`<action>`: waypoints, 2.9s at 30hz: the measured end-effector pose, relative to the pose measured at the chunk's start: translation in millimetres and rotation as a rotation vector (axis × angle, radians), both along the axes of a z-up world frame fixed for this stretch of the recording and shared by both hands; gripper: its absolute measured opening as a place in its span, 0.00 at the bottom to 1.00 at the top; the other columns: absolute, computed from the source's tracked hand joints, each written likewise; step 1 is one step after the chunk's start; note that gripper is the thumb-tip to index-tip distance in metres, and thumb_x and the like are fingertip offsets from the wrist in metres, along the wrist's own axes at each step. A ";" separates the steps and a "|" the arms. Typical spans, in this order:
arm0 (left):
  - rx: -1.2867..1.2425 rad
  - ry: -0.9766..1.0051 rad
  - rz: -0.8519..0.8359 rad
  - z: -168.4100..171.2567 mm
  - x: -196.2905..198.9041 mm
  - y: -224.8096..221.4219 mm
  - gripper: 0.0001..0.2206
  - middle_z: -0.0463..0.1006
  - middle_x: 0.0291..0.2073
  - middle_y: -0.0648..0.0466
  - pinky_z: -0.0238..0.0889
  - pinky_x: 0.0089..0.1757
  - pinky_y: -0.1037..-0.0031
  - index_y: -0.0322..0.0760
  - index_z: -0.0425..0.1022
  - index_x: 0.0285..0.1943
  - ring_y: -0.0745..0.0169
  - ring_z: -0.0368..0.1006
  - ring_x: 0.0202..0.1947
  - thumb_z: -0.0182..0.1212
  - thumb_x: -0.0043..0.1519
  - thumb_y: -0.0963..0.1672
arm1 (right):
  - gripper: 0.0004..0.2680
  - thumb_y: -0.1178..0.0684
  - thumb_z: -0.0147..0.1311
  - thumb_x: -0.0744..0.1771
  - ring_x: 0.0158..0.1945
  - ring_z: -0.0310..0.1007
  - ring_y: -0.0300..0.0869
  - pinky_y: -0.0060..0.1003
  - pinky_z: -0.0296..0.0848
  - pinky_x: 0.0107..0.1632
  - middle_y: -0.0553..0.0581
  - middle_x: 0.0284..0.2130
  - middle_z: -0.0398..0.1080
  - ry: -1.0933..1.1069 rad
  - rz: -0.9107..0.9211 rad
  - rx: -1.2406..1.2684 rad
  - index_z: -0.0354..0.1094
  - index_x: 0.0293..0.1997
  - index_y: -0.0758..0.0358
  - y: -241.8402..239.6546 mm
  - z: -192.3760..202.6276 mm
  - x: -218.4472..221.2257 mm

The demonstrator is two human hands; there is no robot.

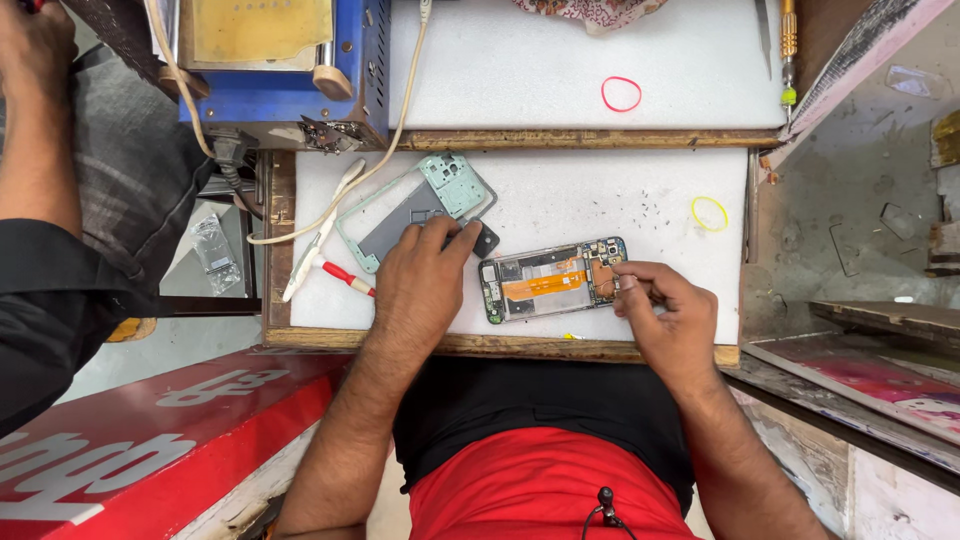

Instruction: The person uses a red-handled screwdriver to remove screws from a light green smartphone back cover, then separates the back cover from the phone body. They wipe the internal components with a cloth, place the camera module on the table, and reattach the back cover to the phone body.

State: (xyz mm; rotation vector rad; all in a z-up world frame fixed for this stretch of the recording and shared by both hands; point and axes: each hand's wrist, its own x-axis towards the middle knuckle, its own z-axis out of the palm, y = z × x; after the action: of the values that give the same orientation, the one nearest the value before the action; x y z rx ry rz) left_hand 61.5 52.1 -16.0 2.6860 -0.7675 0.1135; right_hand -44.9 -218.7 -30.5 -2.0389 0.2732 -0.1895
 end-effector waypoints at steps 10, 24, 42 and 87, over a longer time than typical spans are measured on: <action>-0.211 -0.154 -0.023 -1.8 2.7 -2.0 0.11 0.77 0.41 0.53 0.72 0.38 0.64 0.38 0.81 0.52 0.52 0.75 0.38 0.68 0.60 0.40 | 0.06 0.57 0.54 0.71 0.31 0.81 0.36 0.29 0.77 0.35 0.56 0.26 0.78 -0.052 -0.030 -0.128 0.76 0.47 0.67 4.9 3.7 -4.1; -0.109 0.097 0.279 18.0 -13.1 43.7 0.16 0.80 0.49 0.48 0.71 0.49 0.59 0.39 0.79 0.59 0.46 0.75 0.50 0.68 0.63 0.46 | 0.07 0.59 0.50 0.73 0.37 0.80 0.39 0.31 0.79 0.43 0.59 0.31 0.77 -0.137 -0.024 -0.002 0.74 0.47 0.73 0.5 -2.1 -6.4; -0.184 0.225 0.076 30.6 19.3 73.6 0.26 0.71 0.62 0.40 0.63 0.59 0.54 0.37 0.68 0.65 0.35 0.69 0.62 0.70 0.57 0.45 | 0.09 0.56 0.48 0.74 0.38 0.78 0.42 0.35 0.78 0.46 0.59 0.30 0.75 -0.133 -0.040 0.324 0.72 0.47 0.75 -11.9 -17.1 -8.1; -0.319 0.098 -0.293 -12.1 -39.4 -22.5 0.36 0.63 0.68 0.40 0.51 0.68 0.42 0.42 0.58 0.72 0.35 0.58 0.72 0.75 0.56 0.48 | 0.09 0.54 0.48 0.75 0.44 0.77 0.44 0.40 0.79 0.52 0.63 0.42 0.75 -0.301 -0.195 0.457 0.68 0.51 0.73 -17.2 -28.8 -9.5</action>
State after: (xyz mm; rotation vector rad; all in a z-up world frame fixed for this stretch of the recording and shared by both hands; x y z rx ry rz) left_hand 22.1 29.6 -28.1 2.2389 -1.0086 0.0280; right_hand -54.4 -235.9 -59.3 -1.5068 0.2952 -0.5031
